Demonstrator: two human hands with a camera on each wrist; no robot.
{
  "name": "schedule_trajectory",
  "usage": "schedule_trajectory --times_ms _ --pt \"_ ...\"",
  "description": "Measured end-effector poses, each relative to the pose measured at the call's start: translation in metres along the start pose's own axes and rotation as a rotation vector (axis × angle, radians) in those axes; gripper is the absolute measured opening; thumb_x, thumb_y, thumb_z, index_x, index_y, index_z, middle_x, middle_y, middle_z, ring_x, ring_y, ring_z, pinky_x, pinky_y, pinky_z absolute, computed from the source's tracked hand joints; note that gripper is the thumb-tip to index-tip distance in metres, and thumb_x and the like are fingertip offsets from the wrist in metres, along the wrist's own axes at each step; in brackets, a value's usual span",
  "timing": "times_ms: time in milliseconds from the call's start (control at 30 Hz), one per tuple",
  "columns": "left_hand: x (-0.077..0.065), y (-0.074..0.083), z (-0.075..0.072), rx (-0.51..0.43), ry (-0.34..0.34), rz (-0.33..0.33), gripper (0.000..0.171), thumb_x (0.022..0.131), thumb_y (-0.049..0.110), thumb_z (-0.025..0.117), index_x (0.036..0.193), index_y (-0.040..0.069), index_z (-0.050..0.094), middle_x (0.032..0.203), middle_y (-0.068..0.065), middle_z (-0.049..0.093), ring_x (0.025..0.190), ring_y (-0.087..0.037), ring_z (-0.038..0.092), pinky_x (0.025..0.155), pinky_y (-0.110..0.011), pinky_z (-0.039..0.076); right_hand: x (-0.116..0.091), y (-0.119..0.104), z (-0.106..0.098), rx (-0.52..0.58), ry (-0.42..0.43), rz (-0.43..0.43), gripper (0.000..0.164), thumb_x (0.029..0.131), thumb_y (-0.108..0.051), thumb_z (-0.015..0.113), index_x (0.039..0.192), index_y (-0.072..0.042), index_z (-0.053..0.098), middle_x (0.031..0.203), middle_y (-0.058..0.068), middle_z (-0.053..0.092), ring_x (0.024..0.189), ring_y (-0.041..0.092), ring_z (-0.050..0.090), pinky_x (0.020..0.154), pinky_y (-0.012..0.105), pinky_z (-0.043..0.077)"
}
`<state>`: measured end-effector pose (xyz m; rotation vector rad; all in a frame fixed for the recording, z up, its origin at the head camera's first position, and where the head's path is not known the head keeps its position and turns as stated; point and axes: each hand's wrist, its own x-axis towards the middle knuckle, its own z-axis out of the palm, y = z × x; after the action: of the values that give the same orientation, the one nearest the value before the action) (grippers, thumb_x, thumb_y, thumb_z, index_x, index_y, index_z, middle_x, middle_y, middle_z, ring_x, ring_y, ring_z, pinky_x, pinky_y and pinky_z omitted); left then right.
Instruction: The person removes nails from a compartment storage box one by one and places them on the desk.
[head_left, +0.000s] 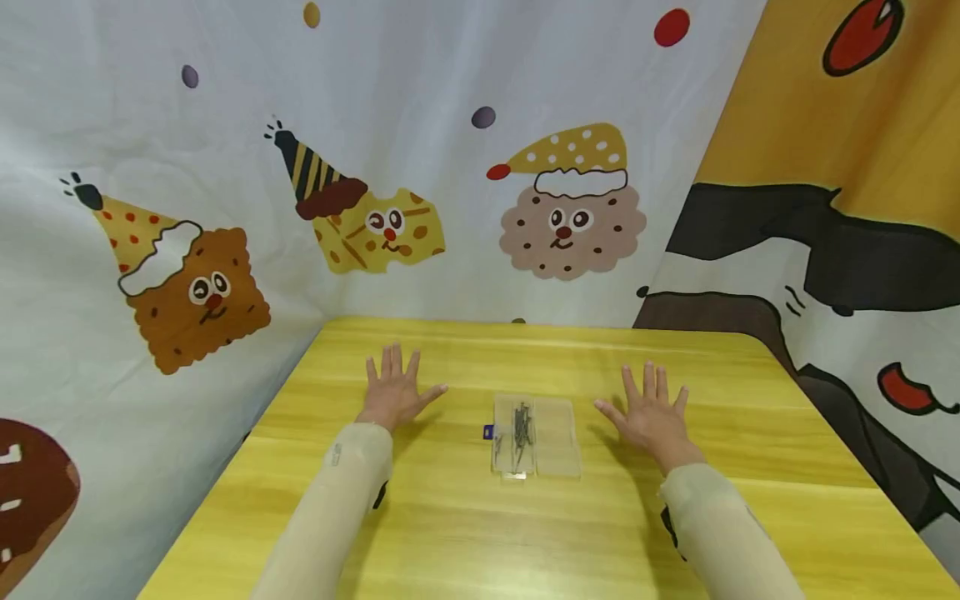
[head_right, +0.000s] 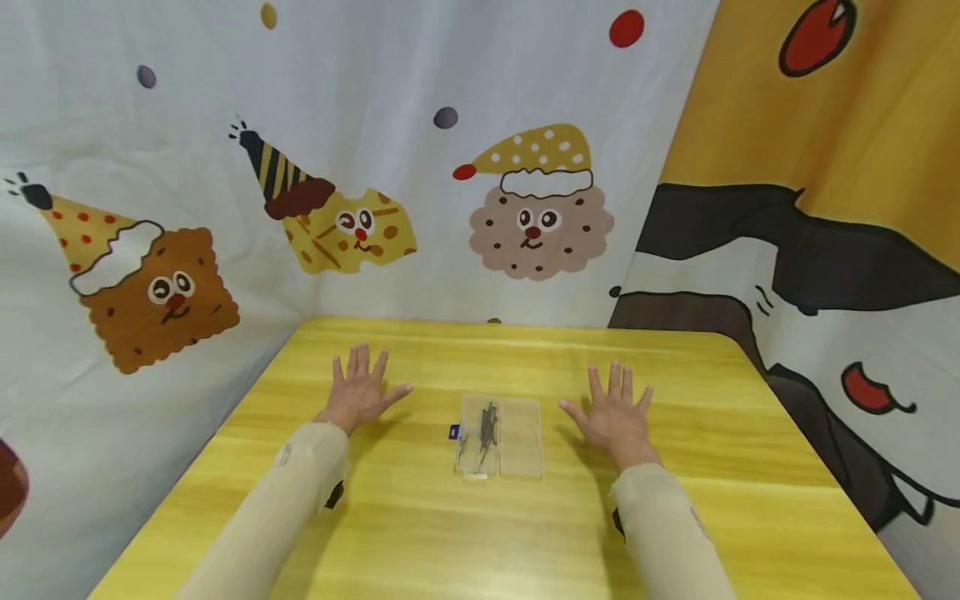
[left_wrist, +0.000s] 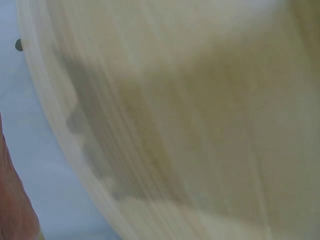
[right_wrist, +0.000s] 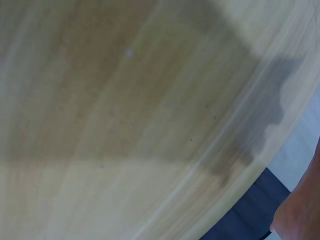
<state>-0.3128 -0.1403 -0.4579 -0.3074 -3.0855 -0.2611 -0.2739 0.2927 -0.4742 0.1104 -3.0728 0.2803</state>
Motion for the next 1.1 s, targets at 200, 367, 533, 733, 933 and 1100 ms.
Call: schedule_trajectory --times_ms 200,367,533,733,933,1100 --pt "-0.001 0.003 0.002 0.003 -0.018 -0.002 0.094 0.094 0.073 0.036 0.159 0.009 0.013 0.160 -0.028 -0.004 0.148 -0.043 -0.004 0.113 -0.064 -0.008 -0.004 -0.001 -0.001 -0.001 0.014 -0.003 0.095 0.095 -0.074 0.028 0.159 -0.006 0.010 0.159 0.032 -0.008 0.145 0.051 -0.010 0.102 0.074 -0.016" --pt "-0.002 0.003 0.002 0.024 -0.005 -0.001 0.095 0.094 0.073 0.037 0.159 0.009 0.013 0.160 -0.029 0.000 0.148 -0.043 -0.003 0.113 -0.065 -0.007 -0.009 -0.006 -0.006 0.013 0.015 -0.015 0.094 0.096 -0.073 0.029 0.159 -0.006 0.009 0.159 0.032 -0.009 0.144 0.052 -0.008 0.103 0.074 -0.015" --pt "-0.003 0.006 0.001 0.032 0.018 0.006 0.094 0.094 0.072 0.040 0.159 0.008 0.017 0.160 -0.030 0.004 0.148 -0.044 0.002 0.113 -0.066 -0.004 -0.010 -0.009 -0.010 0.012 0.019 -0.027 0.092 0.097 -0.071 0.030 0.159 -0.007 0.009 0.159 0.031 -0.010 0.145 0.052 -0.007 0.104 0.074 -0.012" --pt "-0.004 0.010 -0.001 0.037 0.006 0.013 0.094 0.094 0.072 0.040 0.159 0.008 0.016 0.160 -0.030 0.004 0.148 -0.044 0.001 0.113 -0.066 -0.004 -0.011 -0.014 -0.012 0.050 0.019 -0.034 0.090 0.097 -0.069 0.033 0.159 -0.006 0.010 0.160 0.030 -0.008 0.145 0.051 -0.006 0.106 0.073 -0.009" --pt "-0.003 0.016 -0.002 0.025 -0.015 0.024 0.094 0.094 0.073 0.038 0.159 0.009 0.014 0.161 -0.028 0.002 0.149 -0.042 0.000 0.113 -0.065 -0.005 -0.011 -0.019 -0.015 0.090 0.028 -0.057 0.088 0.099 -0.065 0.036 0.159 -0.006 0.012 0.160 0.030 -0.004 0.146 0.049 -0.004 0.107 0.073 -0.005" --pt "-0.001 0.025 -0.005 0.030 -0.003 0.046 0.094 0.094 0.073 0.038 0.159 0.009 0.017 0.161 -0.028 0.004 0.149 -0.042 0.003 0.113 -0.066 -0.003 -0.011 -0.025 -0.016 0.114 0.027 -0.077 0.085 0.100 -0.063 0.036 0.159 -0.006 0.014 0.161 0.027 -0.003 0.147 0.047 -0.004 0.109 0.071 -0.003"
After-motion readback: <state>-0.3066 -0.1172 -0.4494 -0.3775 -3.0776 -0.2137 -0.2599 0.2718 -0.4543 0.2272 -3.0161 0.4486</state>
